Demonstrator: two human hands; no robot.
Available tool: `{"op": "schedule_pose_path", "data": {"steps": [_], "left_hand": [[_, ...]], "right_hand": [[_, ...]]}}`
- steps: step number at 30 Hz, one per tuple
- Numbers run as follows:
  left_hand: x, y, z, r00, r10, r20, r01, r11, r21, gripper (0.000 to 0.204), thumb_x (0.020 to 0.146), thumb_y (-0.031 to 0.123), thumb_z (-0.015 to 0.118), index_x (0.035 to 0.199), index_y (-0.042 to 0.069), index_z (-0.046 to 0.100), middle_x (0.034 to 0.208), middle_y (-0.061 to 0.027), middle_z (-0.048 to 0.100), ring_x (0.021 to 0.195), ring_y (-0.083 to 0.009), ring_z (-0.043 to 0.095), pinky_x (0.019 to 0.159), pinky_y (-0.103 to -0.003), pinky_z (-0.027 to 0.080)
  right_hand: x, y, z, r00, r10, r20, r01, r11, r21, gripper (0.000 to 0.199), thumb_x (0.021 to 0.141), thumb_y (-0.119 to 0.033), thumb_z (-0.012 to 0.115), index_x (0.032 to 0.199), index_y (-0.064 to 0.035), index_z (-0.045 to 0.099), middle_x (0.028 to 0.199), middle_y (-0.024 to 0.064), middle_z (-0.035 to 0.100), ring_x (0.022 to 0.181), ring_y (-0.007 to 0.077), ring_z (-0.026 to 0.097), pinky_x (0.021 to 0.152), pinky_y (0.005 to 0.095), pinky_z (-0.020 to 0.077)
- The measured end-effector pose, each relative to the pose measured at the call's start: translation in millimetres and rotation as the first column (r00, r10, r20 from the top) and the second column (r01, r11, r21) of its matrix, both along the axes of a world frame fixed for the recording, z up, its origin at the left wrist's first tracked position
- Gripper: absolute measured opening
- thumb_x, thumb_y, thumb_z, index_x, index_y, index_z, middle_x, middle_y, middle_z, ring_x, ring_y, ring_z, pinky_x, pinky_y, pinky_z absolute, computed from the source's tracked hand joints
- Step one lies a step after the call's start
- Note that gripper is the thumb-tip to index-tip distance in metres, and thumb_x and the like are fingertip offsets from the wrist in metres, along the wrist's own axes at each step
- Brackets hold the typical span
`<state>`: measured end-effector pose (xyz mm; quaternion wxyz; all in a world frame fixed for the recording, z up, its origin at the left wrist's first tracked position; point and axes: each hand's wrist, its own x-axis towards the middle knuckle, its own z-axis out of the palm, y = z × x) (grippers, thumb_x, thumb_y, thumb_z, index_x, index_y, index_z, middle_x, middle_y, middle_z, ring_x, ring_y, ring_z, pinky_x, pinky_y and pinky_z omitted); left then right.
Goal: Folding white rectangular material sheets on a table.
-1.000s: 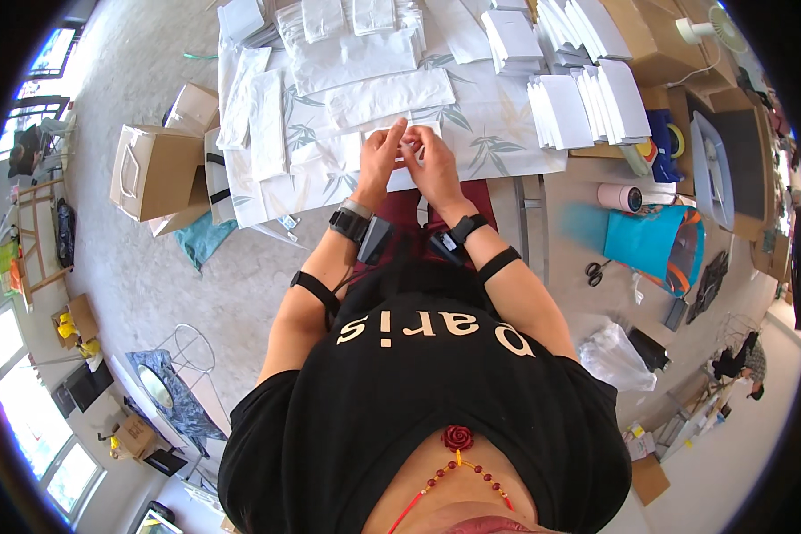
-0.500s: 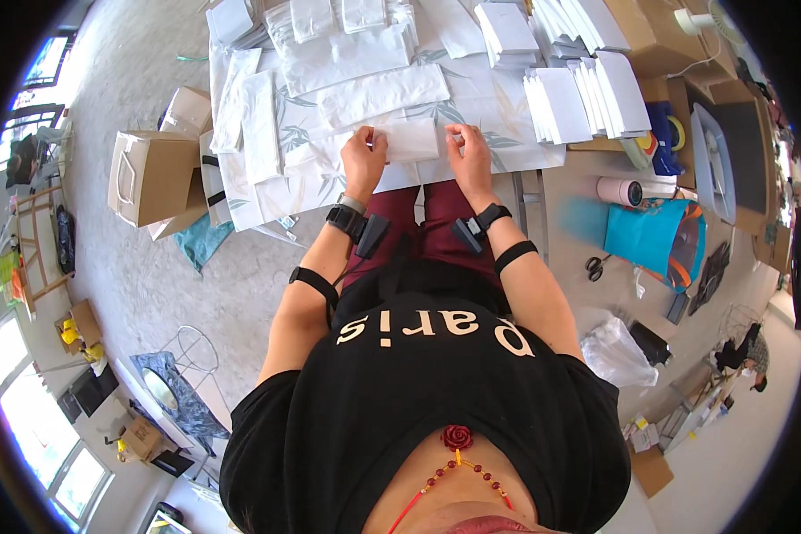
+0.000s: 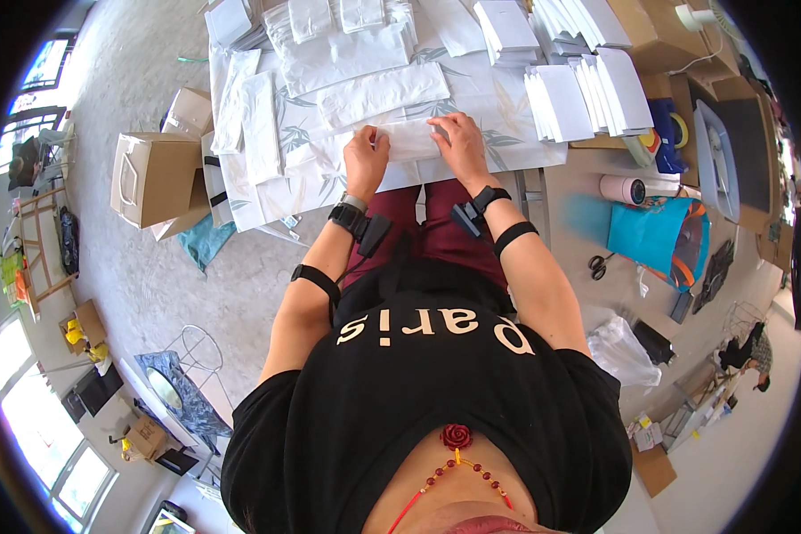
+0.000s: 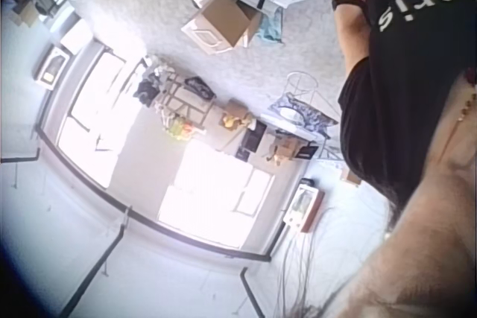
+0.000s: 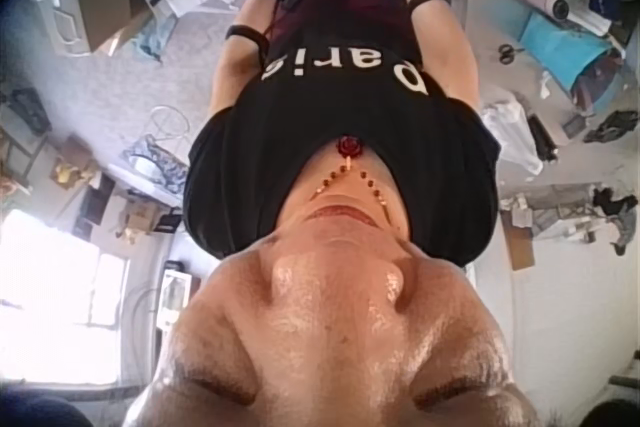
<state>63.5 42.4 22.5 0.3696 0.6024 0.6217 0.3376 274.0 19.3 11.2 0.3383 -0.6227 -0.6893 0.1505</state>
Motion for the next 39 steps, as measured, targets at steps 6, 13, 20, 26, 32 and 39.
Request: {"op": "schedule_pose_path", "data": {"steps": [6,13,20,26,32,39], "left_hand": [[-4,0,-3,0.994,-0.036,-0.101,0.035,0.999,-0.006,0.022,0.089,0.016,0.067,0.095,-0.005,0.066,0.081,-0.0205,0.070,0.073,-0.0364,0.069,0.069,-0.043,0.053],[-11,-12,5,0.982,0.008,-0.186,0.000,0.999,0.043,0.027,0.087,0.011,0.069,0.110,-0.001,0.064,0.089,-0.0159,0.070,0.081,-0.0368,0.067,0.076,-0.046,0.053],[-18,-44,18,0.883,-0.213,-0.418,0.352,0.890,0.291,0.036,0.086,0.008,0.069,0.121,0.004,0.064,0.127,-0.0151,0.062,0.123,-0.0343,0.055,0.103,-0.046,0.045],[-33,-49,6,0.806,-0.365,-0.465,0.508,0.830,0.229,0.039,0.091,0.012,0.068,0.129,0.009,0.062,0.140,-0.0113,0.058,0.132,-0.0329,0.050,0.111,-0.050,0.036],[-62,-45,30,0.922,0.309,-0.235,-0.202,0.899,0.388,0.047,0.086,0.019,0.078,0.126,0.006,0.057,0.130,-0.0197,0.054,0.129,-0.0398,0.046,0.111,-0.051,0.033],[-149,-63,-66,0.807,0.589,0.054,-0.585,0.781,0.218,0.078,0.084,0.038,0.086,0.138,-0.003,0.047,0.127,-0.0158,0.053,0.116,-0.0296,0.051,0.100,-0.043,0.045]], "right_hand": [[1,-2,-2,1.000,0.016,0.027,-0.016,1.000,-0.012,0.030,0.084,-0.014,0.078,0.114,-0.0166,0.073,0.109,0.0090,0.062,0.105,0.0315,0.060,0.092,0.0438,0.0494],[18,-6,-7,0.994,0.106,0.033,-0.104,0.992,-0.072,0.042,0.083,-0.016,0.080,0.124,-0.0185,0.071,0.113,0.0095,0.061,0.107,0.0314,0.060,0.095,0.0433,0.0494],[25,-9,0,0.977,0.207,0.057,-0.196,0.969,-0.153,0.057,0.082,-0.024,0.083,0.136,-0.0210,0.065,0.122,0.0113,0.056,0.112,0.0311,0.057,0.102,0.0426,0.0484],[18,0,-4,0.970,0.232,0.065,-0.221,0.965,-0.141,0.061,0.080,-0.025,0.085,0.137,-0.0200,0.064,0.123,0.0120,0.055,0.114,0.0327,0.056,0.103,0.0429,0.0477],[17,10,-3,0.978,0.205,0.048,-0.195,0.968,-0.158,0.063,0.076,-0.021,0.086,0.136,-0.0175,0.065,0.121,0.0144,0.056,0.116,0.0344,0.055,0.103,0.0425,0.0477],[22,3,-53,0.972,0.186,0.143,-0.180,0.982,-0.056,0.050,0.078,-0.027,0.081,0.125,-0.0161,0.067,0.117,0.0153,0.060,0.112,0.0346,0.058,0.097,0.0457,0.0496]]}}
